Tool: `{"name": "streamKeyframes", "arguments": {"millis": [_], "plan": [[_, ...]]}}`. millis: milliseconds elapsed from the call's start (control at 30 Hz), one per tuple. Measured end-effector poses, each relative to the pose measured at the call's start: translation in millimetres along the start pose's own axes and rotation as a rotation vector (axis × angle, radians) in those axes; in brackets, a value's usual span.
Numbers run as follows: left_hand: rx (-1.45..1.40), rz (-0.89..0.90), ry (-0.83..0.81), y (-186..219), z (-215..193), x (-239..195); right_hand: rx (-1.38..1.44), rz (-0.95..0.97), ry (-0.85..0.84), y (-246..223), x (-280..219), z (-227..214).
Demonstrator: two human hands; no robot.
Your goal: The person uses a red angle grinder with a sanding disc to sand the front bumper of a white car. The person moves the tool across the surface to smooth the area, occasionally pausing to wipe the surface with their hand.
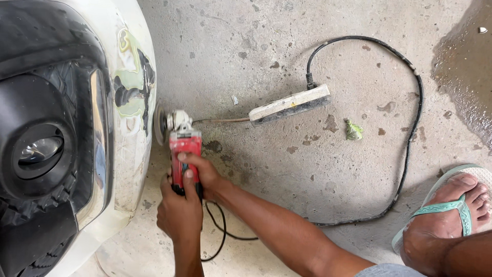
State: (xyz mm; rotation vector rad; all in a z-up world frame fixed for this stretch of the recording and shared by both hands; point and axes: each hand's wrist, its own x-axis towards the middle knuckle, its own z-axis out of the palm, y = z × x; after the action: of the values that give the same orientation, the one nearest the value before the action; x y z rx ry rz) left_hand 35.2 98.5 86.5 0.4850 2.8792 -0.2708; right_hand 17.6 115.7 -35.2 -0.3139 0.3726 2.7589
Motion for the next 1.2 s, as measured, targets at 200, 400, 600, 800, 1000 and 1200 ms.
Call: {"name": "streamKeyframes", "arguments": {"millis": [200, 400, 600, 800, 1000, 1200], "plan": [[0.039, 0.031, -0.022, 0.4, -12.4, 0.6, 0.037, -0.024, 0.010, 0.5, -2.5, 13.1], [0.064, -0.057, -0.060, -30.8, -8.9, -14.4, 0.101, 0.088, 0.066, 39.2, -17.5, 4.0], [-0.096, -0.130, -0.063, -41.5, 12.9, -22.1, -0.005, 0.106, 0.152, 37.2, -28.6, -5.8], [-0.305, -0.117, -0.149, -31.0, 17.6, -28.7, -0.234, -0.011, 0.230, 14.2, -37.7, -9.1], [-0.426, 0.008, -0.253, -36.6, 33.3, -23.8, -0.497, -0.062, 0.300, 3.7, -43.6, -9.9], [-0.526, -0.005, -0.195, -34.3, 55.2, -19.0, -0.478, -0.108, 0.264, 3.4, -32.1, -29.4]]}}
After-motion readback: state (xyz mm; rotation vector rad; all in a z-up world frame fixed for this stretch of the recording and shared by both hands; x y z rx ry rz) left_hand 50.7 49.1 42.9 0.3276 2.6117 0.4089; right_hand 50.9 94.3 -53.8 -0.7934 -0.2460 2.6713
